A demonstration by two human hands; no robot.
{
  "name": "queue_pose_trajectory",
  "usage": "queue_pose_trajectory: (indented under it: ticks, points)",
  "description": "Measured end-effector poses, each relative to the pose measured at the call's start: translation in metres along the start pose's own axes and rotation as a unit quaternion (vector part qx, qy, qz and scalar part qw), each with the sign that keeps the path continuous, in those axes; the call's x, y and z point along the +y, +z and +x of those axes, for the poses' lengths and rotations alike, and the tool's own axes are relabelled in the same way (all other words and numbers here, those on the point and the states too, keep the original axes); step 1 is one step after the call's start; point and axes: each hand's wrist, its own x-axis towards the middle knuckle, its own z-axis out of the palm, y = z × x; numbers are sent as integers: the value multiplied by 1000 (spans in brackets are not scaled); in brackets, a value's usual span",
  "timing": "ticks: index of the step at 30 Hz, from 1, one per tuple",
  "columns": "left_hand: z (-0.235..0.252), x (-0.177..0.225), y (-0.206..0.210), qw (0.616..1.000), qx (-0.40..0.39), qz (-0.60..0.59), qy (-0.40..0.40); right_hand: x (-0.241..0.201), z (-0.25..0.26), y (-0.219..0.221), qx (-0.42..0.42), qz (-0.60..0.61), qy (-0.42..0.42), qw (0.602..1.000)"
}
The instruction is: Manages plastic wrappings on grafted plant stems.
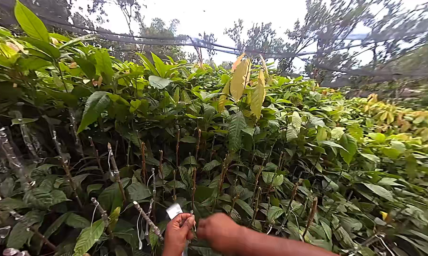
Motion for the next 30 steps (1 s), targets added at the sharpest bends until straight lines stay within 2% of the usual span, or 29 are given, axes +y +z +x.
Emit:
queue_pose_trajectory:
  ticks: [1,2,4,5,6,8,9,11,13,14,17,20,21,23,24,26,28,30]
  points:
    - [4,1,2,1000,18,-4,-5,-19,-6,13,-14,2,-32,999]
    - [5,2,5,1000,27,6,-7,-36,-8,15,-68,3,-43,997]
    - [2,1,8,997,13,75,-1,-49,-3,-1,-103,-10,-41,994]
    - [0,-1,9,993,-7,114,17,-40,2,-17,-73,2,-24,997]
    - [-3,-3,11,991,-24,128,44,-23,8,-32,-10,21,-3,1000]
    - [-7,-7,11,993,-54,85,55,15,17,-45,102,108,64,987]
    - [-7,-8,10,996,-48,53,52,29,18,-42,108,191,108,970]
    - [-6,-11,7,998,-10,13,67,43,16,-22,62,379,154,910]
    - [-5,-13,4,997,21,1,76,44,13,-1,27,513,138,847]
    - [-4,-13,4,997,28,-4,78,43,12,5,30,526,121,841]
    - [-3,-10,8,997,38,-8,69,33,14,10,84,423,131,893]
    - [0,-8,8,999,-9,-40,13,26,17,12,183,347,192,900]
    - [1,-8,7,998,-20,-56,-6,24,15,14,202,287,175,920]
    - [2,-6,4,997,-20,-72,-19,23,10,25,266,99,52,957]
    - [2,-6,2,997,-18,-78,-18,27,12,31,304,6,-14,953]
    - [0,-7,-1,996,-20,-86,-15,32,13,33,329,-89,-77,937]
    - [-2,-5,-3,996,-31,-80,-10,30,10,28,291,-54,-55,953]
    - [-1,-4,-5,998,-24,-51,3,22,6,17,217,73,19,973]
